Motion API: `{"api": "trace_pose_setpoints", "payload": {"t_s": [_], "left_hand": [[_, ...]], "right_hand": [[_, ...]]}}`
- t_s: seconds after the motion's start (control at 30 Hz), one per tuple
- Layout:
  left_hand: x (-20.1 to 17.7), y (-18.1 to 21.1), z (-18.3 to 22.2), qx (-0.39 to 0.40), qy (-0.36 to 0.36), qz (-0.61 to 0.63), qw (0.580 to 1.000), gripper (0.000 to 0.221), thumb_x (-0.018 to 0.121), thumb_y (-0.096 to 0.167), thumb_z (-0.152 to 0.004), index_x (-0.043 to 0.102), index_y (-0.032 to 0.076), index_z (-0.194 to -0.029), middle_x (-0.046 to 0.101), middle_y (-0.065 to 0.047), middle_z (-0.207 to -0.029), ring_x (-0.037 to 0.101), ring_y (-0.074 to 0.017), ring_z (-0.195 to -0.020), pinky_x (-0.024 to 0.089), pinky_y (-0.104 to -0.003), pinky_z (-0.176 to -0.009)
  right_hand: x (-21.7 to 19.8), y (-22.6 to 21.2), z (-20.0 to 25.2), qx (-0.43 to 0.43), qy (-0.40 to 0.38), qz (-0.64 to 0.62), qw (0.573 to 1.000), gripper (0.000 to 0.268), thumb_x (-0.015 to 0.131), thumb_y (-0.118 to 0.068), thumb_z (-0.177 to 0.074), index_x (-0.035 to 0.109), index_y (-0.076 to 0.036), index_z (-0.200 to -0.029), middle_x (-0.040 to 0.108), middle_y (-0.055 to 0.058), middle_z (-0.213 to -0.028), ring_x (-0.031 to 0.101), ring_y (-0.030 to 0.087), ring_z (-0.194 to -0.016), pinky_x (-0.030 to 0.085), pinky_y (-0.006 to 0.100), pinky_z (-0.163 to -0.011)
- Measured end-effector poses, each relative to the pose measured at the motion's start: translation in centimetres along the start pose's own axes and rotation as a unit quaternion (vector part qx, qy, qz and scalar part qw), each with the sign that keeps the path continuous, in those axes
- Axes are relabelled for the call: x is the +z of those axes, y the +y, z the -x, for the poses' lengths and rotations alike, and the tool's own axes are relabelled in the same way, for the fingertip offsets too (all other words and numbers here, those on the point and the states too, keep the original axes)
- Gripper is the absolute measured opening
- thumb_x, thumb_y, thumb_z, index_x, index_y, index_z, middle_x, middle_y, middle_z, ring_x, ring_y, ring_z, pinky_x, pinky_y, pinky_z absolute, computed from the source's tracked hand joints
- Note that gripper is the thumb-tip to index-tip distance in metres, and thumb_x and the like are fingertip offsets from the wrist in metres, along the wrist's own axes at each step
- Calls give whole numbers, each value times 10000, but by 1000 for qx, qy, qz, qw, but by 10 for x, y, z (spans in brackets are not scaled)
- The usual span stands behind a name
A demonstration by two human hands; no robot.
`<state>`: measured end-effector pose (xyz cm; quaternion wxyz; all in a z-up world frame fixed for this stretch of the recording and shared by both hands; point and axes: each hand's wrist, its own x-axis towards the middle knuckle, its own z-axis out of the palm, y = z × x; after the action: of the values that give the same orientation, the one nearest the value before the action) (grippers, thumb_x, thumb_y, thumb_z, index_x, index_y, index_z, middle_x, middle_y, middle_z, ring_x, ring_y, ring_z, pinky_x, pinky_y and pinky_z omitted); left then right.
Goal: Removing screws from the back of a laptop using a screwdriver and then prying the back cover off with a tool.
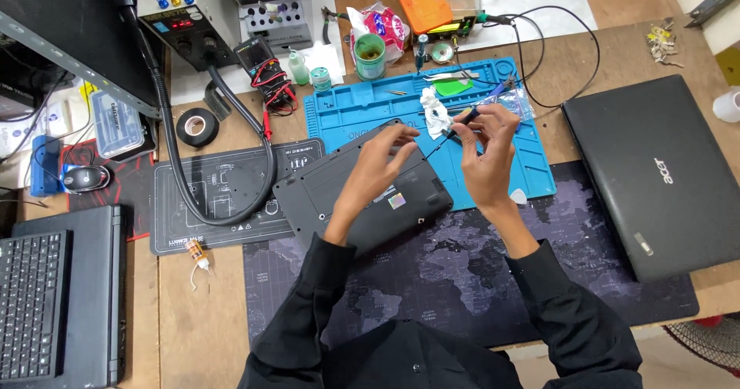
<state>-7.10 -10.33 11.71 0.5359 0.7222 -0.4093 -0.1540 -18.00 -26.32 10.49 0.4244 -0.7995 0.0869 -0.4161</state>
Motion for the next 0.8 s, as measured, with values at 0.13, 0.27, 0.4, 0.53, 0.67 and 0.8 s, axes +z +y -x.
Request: {"api": "trace_pose_setpoints", "payload": {"t_s": [0.13, 0.27, 0.4, 0.53, 0.67, 0.8], "left_hand": [[13, -2, -3, 4, -5, 22, 1000, 264, 605, 134, -1031, 625, 38, -1276, 679, -219, -1122, 676, -398, -1123, 580, -486, -908], [17, 1, -3, -1, -17, 49, 999, 265, 592, 93, -1035, 634, 28, -1288, 677, -245, -1134, 681, -420, -1107, 570, -508, -931], [19, -1, -5, -3, -18, 70, 997, 276, 587, 77, -1037, 630, 33, -1306, 679, -241, -1147, 684, -411, -1107, 563, -509, -947], [20, -1, -9, -2, -22, 78, 997, 285, 569, 92, -1049, 629, 67, -1327, 687, -216, -1169, 682, -391, -1123, 555, -498, -966], [19, 5, -11, 16, -47, 121, 991, 264, 548, 3, -1029, 651, 4, -1271, 686, -246, -1125, 679, -406, -1112, 532, -526, -984], [23, -2, -12, 23, -52, 142, 988, 242, 535, -6, -1035, 683, 45, -1219, 696, -200, -1096, 682, -347, -1105, 525, -517, -984]], "right_hand": [[2, -4, 1, 2, 4, -4, 1000, 375, 616, -33, -1081, 327, -85, -1314, 692, 164, -1072, 716, 292, -971, 607, 400, -825], [2, -5, 1, -5, -4, -15, 1000, 349, 601, -15, -1083, 338, -71, -1305, 688, 179, -1052, 718, 315, -967, 606, 420, -832], [3, -3, 1, -8, -6, -19, 1000, 341, 603, -16, -1081, 348, -70, -1301, 690, 173, -1052, 721, 321, -971, 610, 426, -827], [5, 2, 2, -13, -10, 1, 1000, 342, 617, -21, -1073, 365, -66, -1300, 700, 166, -1053, 727, 312, -967, 614, 414, -815], [9, 7, 6, -50, -14, 63, 997, 405, 743, -57, -1003, 416, -62, -1241, 713, 117, -913, 741, 281, -825, 611, 405, -742], [15, 7, 5, -49, -8, 69, 996, 413, 787, -72, -972, 445, -76, -1204, 714, 98, -858, 747, 259, -766, 617, 400, -720]]}}
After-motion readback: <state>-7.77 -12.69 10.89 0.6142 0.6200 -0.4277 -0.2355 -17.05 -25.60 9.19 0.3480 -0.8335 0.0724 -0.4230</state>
